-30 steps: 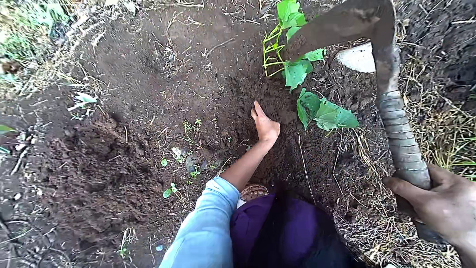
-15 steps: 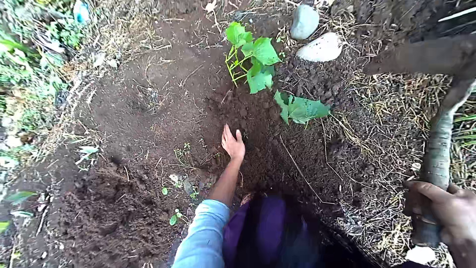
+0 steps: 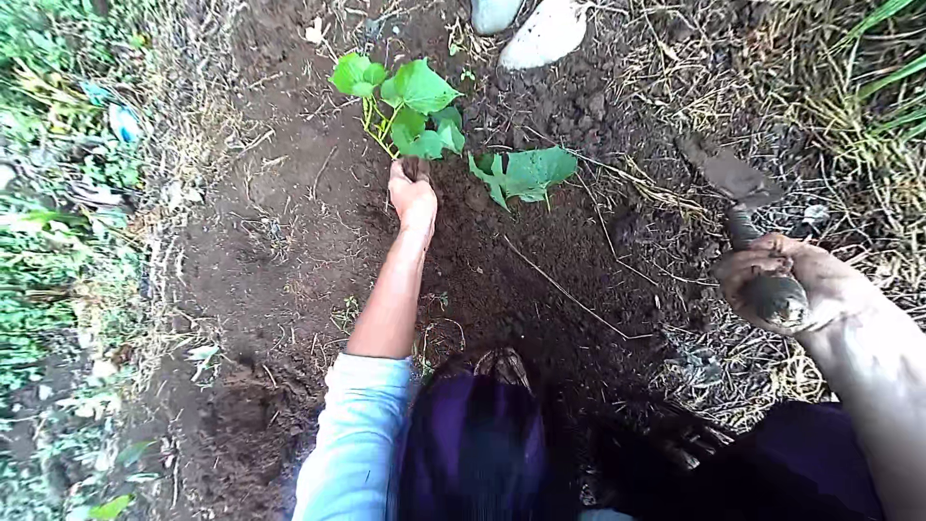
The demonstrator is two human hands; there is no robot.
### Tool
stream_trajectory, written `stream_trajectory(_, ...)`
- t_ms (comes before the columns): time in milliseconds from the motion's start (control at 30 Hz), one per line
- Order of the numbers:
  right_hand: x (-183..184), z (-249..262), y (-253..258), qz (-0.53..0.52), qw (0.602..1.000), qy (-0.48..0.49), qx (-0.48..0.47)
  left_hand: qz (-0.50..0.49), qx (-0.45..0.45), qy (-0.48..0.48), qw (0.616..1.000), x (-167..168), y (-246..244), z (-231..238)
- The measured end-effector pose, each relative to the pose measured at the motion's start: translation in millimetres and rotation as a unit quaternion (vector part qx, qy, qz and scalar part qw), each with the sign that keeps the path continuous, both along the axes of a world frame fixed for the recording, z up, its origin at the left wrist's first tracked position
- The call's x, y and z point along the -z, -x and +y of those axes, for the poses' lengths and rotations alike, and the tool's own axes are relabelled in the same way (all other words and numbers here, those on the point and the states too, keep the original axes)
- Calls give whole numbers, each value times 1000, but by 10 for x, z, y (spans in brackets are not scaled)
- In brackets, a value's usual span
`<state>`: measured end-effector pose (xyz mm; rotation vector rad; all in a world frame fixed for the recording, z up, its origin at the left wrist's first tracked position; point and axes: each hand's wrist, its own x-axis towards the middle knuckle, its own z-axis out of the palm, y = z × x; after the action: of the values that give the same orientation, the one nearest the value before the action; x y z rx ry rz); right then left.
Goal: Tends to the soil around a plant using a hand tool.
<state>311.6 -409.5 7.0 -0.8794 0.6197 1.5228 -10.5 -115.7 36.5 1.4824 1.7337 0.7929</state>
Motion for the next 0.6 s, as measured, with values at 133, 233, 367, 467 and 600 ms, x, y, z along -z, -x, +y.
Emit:
stream_trajectory(133,-17,-13,-31,30,999,3,37,120,51,30,991,-281,-3,-3)
stream_trajectory(233,-39,-2,-27,38,998,9,54,170,93,57,979,36,-80,-244)
stream_trajectory(367,1,-4,-5,34,999,17,36,296,215,13,931,604,-185,-255)
stream_trajectory(467,8,-13,-34,49,998,6,48,312,183,-21,932,778,-36,-460)
stream_trajectory(600,13,8,30,17,999,18,43,242,56,50,967,910,114,-604)
